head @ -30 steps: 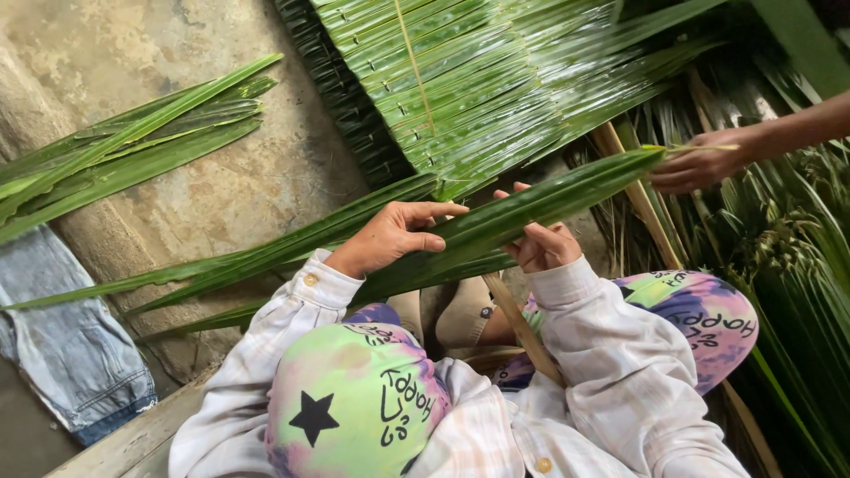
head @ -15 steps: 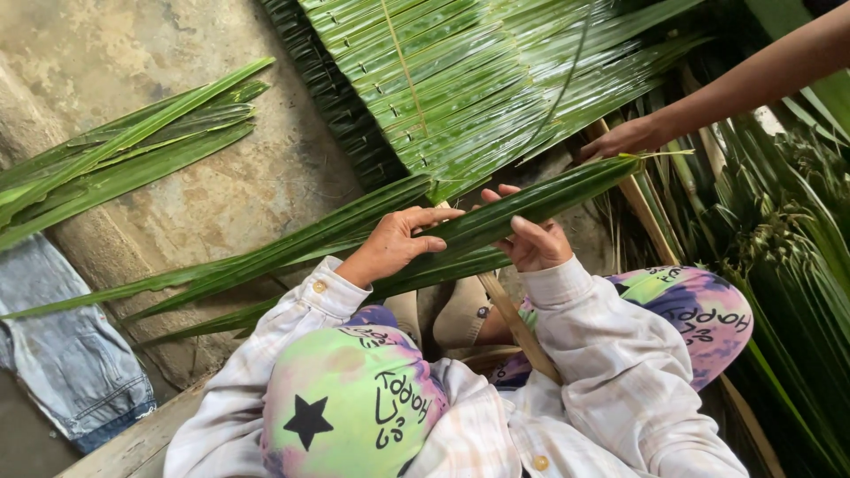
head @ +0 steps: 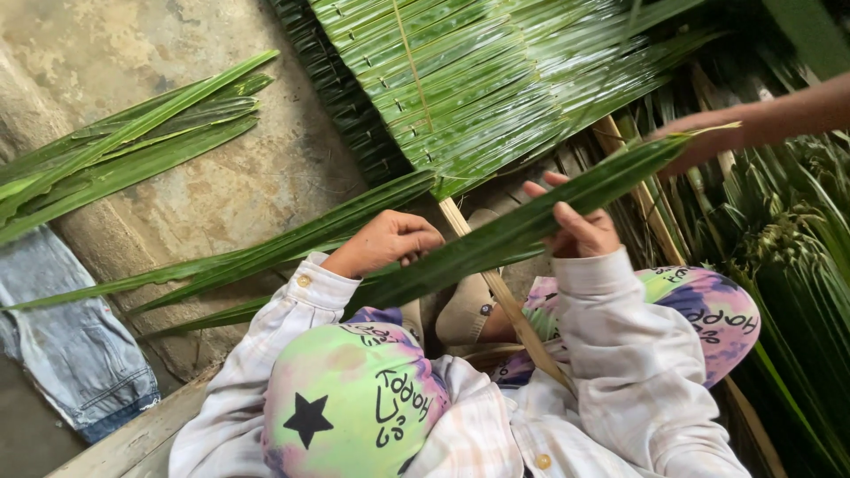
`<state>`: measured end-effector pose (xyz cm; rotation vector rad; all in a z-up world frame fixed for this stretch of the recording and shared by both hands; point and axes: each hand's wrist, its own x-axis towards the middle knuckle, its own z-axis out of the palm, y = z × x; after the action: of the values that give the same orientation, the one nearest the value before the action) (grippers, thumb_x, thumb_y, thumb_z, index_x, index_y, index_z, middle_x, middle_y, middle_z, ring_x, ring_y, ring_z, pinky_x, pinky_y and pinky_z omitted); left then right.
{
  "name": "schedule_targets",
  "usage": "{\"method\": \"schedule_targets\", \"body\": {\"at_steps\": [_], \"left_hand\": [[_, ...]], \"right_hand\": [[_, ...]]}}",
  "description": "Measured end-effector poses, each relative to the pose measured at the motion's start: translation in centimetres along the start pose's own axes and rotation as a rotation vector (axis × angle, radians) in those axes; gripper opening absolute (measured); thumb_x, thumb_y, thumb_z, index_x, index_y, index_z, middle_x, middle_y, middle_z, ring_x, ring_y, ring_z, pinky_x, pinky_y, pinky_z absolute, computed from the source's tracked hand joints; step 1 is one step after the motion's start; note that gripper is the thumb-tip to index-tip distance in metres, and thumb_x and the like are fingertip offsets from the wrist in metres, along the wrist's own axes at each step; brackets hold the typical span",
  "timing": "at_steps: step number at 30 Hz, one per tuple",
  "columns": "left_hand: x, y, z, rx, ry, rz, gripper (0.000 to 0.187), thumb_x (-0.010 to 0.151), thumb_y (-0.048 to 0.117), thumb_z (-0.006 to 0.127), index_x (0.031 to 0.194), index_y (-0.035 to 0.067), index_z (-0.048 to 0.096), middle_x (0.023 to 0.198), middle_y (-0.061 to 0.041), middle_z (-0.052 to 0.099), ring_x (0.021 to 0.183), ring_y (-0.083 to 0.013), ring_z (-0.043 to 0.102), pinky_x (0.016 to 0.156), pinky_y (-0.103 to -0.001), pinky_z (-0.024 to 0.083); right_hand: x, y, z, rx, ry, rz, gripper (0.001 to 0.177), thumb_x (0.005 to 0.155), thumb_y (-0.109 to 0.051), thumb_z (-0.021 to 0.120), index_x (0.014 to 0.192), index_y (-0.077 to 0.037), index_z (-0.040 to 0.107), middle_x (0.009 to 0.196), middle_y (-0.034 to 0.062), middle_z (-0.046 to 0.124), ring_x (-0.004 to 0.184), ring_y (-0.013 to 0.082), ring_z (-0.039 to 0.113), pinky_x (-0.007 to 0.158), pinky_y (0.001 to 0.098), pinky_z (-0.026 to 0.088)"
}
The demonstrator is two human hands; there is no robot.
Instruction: Weaving palm leaves over a wooden stick to create a thatched mat
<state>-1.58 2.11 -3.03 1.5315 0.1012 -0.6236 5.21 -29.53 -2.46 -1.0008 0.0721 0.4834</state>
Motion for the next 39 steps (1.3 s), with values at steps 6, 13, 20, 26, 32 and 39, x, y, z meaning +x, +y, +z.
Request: {"method": "schedule_targets", "body": {"at_steps": [6,13,20,26,32,39], "left_hand": [[-1.0,-4.0,-1.9,0.781,0.077,-0.103,0.036,0.082,0.05,0.078,0.108,0.024,0.078,0.1,-0.006,0.078,0.103,-0.0335,0.071,0.092,-0.048,0.056],[-0.9,-9.1,-3.3,0.323,0.103,0.02,0.032,0.076,0.017,0.085,0.107,0.017,0.076,0.095,-0.003,0.076,0.095,-0.0234,0.067,0.086,-0.039,0.054],[-0.8,-6.8,-6.2,-0.063,0.117,0.121,0.027,0.087,0.005,0.077,0.113,0.012,0.072,0.073,0.009,0.068,0.067,-0.0004,0.059,0.064,-0.016,0.049],[-1.4,-2.4,-4.5,0.247,0.291,0.127,0.022,0.084,0.013,0.079,0.102,0.026,0.079,0.056,0.009,0.061,0.057,-0.0024,0.052,0.059,-0.02,0.044],[-1.2,0.1,-3.0,0.217,0.231,0.201,0.021,0.082,0.017,0.082,0.102,0.024,0.078,0.063,0.008,0.058,0.064,-0.0033,0.052,0.065,-0.021,0.046],[0.4,-1.0,-1.7,0.147,0.231,0.108,0.016,0.081,0.021,0.083,0.096,0.021,0.079,0.064,0.004,0.071,0.061,-0.0044,0.059,0.062,-0.02,0.048]], "right_hand": [[-2.1,-1.5,-4.4,0.121,-0.111,-0.006,0.042,0.092,0.0,0.056,0.134,0.004,0.058,0.124,0.0367,0.064,0.097,0.0441,0.072,0.081,0.0515,0.063],[-2.4,-1.3,-4.5,0.277,-0.264,-0.039,0.033,0.09,0.007,0.058,0.124,0.01,0.06,0.118,0.0443,0.063,0.094,0.0512,0.071,0.082,0.0578,0.061],[-1.2,-1.1,-4.5,0.012,-0.058,0.072,0.047,0.095,-0.011,0.06,0.14,0.0,0.052,0.128,0.0299,0.064,0.069,0.028,0.077,0.079,0.0483,0.066],[-1.1,-1.8,-1.8,-0.02,0.003,0.141,0.043,0.097,-0.013,0.058,0.138,-0.002,0.055,0.136,0.0253,0.062,0.065,0.0274,0.075,0.084,0.0569,0.064],[-0.9,2.2,-2.9,-0.225,0.018,0.133,0.043,0.097,-0.018,0.062,0.136,0.001,0.062,0.047,0.0144,0.057,0.056,0.0207,0.071,0.083,0.0515,0.064],[-1.4,1.0,3.2,-0.149,0.075,0.126,0.041,0.093,-0.009,0.067,0.132,0.006,0.065,0.04,0.01,0.051,0.046,0.0137,0.065,0.082,0.0505,0.065]]}}
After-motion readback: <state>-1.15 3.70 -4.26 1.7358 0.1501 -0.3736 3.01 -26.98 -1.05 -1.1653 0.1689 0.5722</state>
